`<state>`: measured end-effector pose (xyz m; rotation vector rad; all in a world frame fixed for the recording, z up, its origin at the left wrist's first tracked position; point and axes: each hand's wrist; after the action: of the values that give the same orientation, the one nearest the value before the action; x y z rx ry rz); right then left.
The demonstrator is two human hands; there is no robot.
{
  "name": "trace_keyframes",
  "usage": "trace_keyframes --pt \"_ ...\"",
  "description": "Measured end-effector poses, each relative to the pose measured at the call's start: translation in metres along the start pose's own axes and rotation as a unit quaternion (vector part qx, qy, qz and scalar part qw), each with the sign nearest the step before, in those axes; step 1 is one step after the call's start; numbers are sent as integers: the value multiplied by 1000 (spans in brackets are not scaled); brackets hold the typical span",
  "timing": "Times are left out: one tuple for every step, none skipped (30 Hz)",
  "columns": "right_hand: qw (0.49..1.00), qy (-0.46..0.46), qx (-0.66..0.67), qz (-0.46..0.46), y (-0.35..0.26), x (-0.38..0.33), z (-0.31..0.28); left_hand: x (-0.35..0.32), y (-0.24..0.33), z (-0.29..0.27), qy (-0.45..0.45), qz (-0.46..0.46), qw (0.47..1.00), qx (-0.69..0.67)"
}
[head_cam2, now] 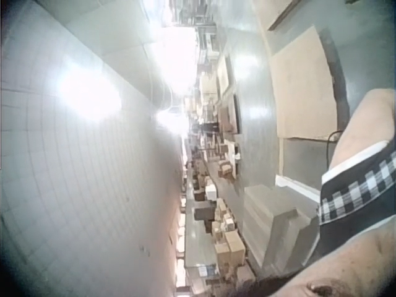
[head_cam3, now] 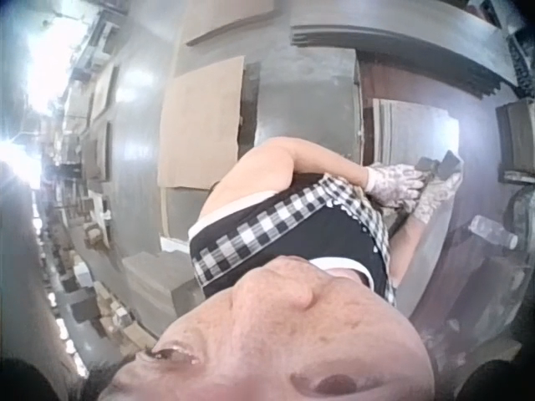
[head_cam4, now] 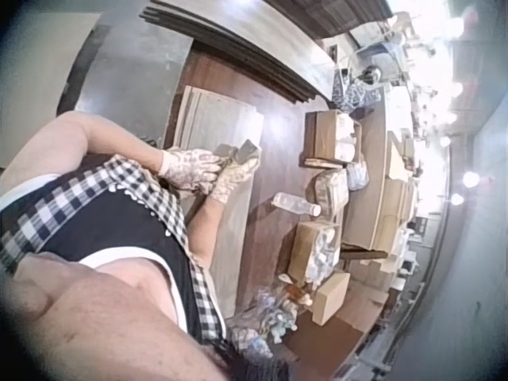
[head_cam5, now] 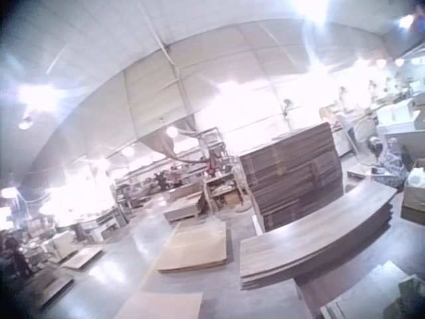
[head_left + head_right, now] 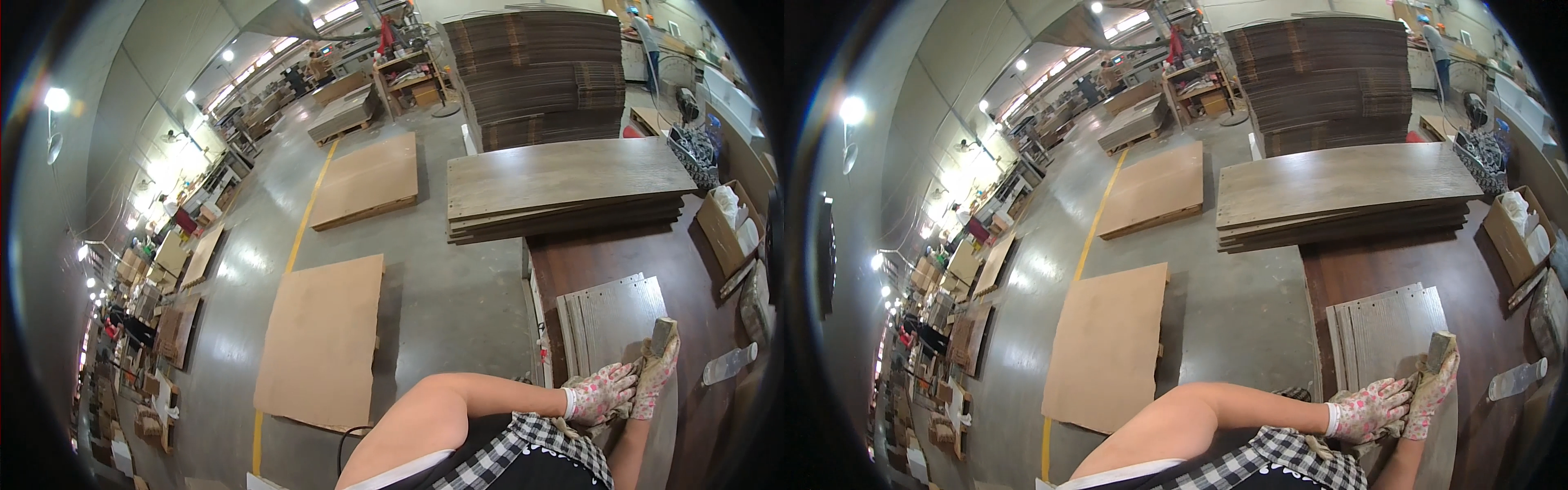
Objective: The person sands and wipes a wooden board using a sanding block and a cloth.
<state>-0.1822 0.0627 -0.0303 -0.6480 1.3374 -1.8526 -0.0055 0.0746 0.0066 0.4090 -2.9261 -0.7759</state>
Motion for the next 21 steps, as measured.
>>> trace_keyframes --pt "1000 -2 -4 -4 -3 -2 2 0 -2 8 18 4 1000 -5" --pt "1000 2 -8 -10 -6 -5 3 0 -2 7 33 12 999 -11" --pt "1000 14 -8 -13 -6 -6 3 -2 -1 6 35 20 999 -13" --pt "1000 5 -22 -13 -4 -7 2 -5 -1 4 27 32 999 -15" --pt "999 1 -39 -14 -5 -7 -2 -3 0 -2 19 32 998 -40" --pt "999 24 -42 -19 -6 -6 -3 -1 1 -6 9 34 997 -66" --pt "998 46 -44 -26 -5 -4 -1 0 -2 -4 5 41 998 -41" --pt "996 72 -50 -30 -5 -7 0 2 -6 10 25 54 998 5" --pt "992 72 -64 -76 -2 -5 5 3 -21 22 49 68 996 5" --pt "986 80 -85 -117 -4 -6 8 3 -27 21 66 86 994 -4" --pt "993 91 -28 -76 -17 -10 12 5 -29 8 41 86 995 -11" --pt "993 104 33 -42 -29 -14 12 6 -33 -7 15 89 996 -17" --pt "987 122 35 -104 -39 -15 2 9 -34 -27 0 94 995 -17" --pt "976 135 33 -166 -44 -18 -13 13 -36 -41 -14 98 995 -13" --pt "963 198 36 -178 -48 -26 -27 16 -41 -44 -25 106 994 4" --pt "955 230 23 -188 -56 -40 -39 20 -48 -47 -30 110 993 25" --pt "940 277 -11 -198 -66 -57 -49 25 -54 -50 -22 127 992 15" --pt "923 322 -44 -208 -73 -75 -61 33 -60 -58 -48 129 990 26" --pt "900 381 -74 -200 -77 -94 -71 40 -73 -58 -21 132 989 58" --pt "872 432 -100 -207 -73 -113 -86 47 -88 -63 16 119 992 49" --pt "869 453 -79 -184 -72 -132 -89 59 -108 -75 43 148 986 67"
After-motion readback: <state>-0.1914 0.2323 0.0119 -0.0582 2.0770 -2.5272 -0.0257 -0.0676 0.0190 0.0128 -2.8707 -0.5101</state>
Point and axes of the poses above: each hand's wrist, its own x-axis towards the middle knuckle, its own z-axis out of the palm, y = z × x, and after that the axes turned 3 degrees about -y, right-handed
